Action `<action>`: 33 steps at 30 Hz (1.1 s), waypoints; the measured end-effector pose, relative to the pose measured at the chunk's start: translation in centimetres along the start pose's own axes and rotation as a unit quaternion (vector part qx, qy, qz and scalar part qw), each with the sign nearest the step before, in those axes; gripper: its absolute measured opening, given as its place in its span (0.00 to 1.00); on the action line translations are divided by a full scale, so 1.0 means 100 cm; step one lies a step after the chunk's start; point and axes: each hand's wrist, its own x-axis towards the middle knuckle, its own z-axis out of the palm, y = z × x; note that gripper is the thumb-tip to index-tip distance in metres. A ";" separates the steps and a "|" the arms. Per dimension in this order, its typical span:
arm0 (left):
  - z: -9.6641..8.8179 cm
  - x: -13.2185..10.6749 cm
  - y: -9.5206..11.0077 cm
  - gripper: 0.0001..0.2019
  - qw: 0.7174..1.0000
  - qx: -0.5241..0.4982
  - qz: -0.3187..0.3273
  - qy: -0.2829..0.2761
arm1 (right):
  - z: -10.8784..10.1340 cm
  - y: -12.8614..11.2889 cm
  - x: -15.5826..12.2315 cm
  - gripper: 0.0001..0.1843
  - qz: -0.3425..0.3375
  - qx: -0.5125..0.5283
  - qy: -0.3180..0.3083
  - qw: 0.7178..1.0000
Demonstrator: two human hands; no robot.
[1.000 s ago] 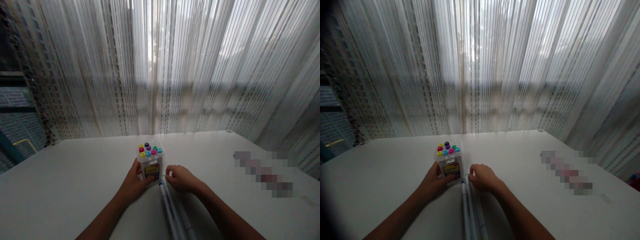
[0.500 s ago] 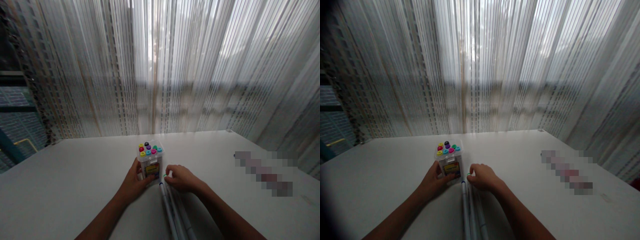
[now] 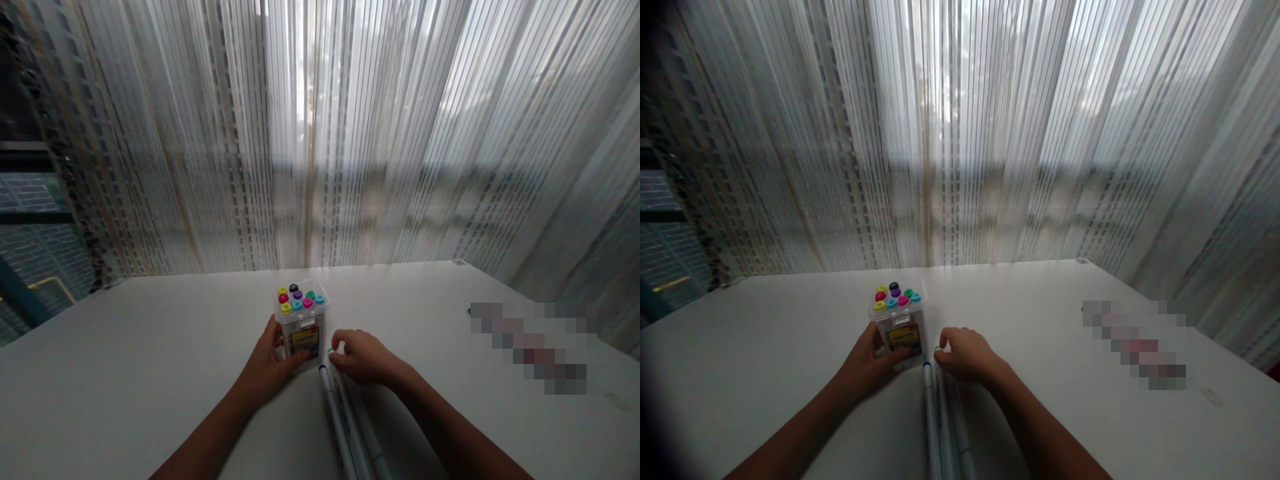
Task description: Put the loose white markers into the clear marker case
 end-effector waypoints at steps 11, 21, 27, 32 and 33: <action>0.000 0.001 -0.003 0.27 1.000 0.001 0.006 0.002 | -0.001 -0.002 -0.001 0.11 0.006 0.002 0.005 1.000; -0.001 0.001 -0.006 0.28 1.000 0.006 -0.004 0.010 | -0.001 -0.001 0.000 0.10 0.003 0.007 0.002 1.000; -0.001 0.001 -0.002 0.28 1.000 0.000 -0.003 0.007 | -0.002 -0.003 -0.001 0.11 0.005 0.003 0.003 1.000; 0.001 0.001 0.000 0.27 1.000 -0.009 0.000 0.005 | -0.002 -0.004 -0.002 0.12 0.010 0.004 -0.003 1.000; 0.001 0.001 0.000 0.27 1.000 -0.010 -0.001 0.005 | -0.002 -0.004 -0.002 0.12 0.010 0.000 -0.001 1.000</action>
